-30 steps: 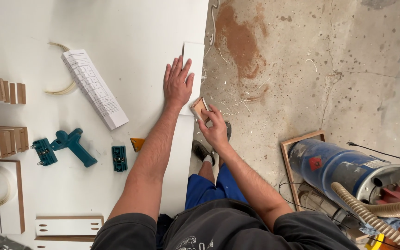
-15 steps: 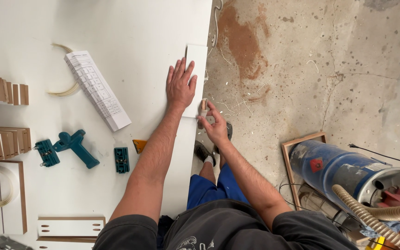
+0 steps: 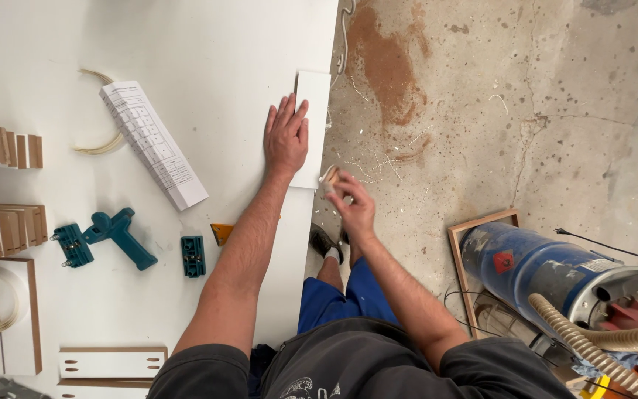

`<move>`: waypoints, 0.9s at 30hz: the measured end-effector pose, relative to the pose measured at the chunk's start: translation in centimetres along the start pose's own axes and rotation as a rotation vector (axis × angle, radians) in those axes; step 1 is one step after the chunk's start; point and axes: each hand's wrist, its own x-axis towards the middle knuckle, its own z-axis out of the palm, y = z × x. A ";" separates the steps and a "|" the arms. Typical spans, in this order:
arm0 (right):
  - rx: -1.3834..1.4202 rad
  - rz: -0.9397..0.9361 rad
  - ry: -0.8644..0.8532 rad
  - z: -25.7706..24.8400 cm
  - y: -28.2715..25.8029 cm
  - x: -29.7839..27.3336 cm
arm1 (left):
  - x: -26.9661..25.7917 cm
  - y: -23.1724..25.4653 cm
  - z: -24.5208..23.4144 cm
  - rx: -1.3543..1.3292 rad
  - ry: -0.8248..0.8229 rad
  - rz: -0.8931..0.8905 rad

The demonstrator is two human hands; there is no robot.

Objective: The person sands the edges of a white wooden board with a sanding block, then uses a scraper to remove excess material. They apply edge banding to the board's edge and use an iron to press it down. Finally, they use a clamp to secure the board while the banding adheres.

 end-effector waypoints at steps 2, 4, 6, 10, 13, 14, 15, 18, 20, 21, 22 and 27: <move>-0.054 -0.075 0.007 1.0 0.1 -0.5 | -0.3 -0.3 0.4 -0.037 0.037 -0.007; -0.107 -0.143 0.022 1.7 0.4 -1.1 | -0.5 -0.4 0.5 -0.076 0.064 -0.008; -0.135 -0.227 0.037 2.1 1.1 -1.1 | -0.2 -0.5 0.4 -0.071 0.091 0.003; -0.116 -0.229 0.022 2.8 2.7 3.4 | -0.1 -0.3 0.1 -0.063 0.090 0.000; -0.003 -0.255 0.030 3.3 3.9 9.8 | 0.0 0.1 -0.2 -0.081 0.097 0.003; 0.022 -0.284 0.031 3.4 4.2 11.1 | 0.0 0.2 -0.2 -0.079 0.098 0.002; 0.047 -0.311 0.033 3.4 4.4 12.2 | -0.2 0.3 -0.3 -0.077 0.097 0.000; -0.088 -0.237 0.030 3.0 4.5 4.9 | 0.1 0.1 -0.3 -0.050 0.109 0.010; -0.072 -0.225 0.036 2.6 2.9 1.6 | 0.3 0.1 -0.1 -0.047 0.115 0.005; -0.054 -0.209 0.043 2.5 2.1 -0.4 | 0.1 0.1 -0.2 -0.042 0.118 0.001; -0.052 -0.205 0.040 2.7 3.2 1.8 | 0.0 0.0 -0.4 -0.038 0.115 -0.002; -0.124 -0.366 0.044 3.4 2.5 12.5 | 0.2 0.2 -0.3 -0.070 0.104 0.006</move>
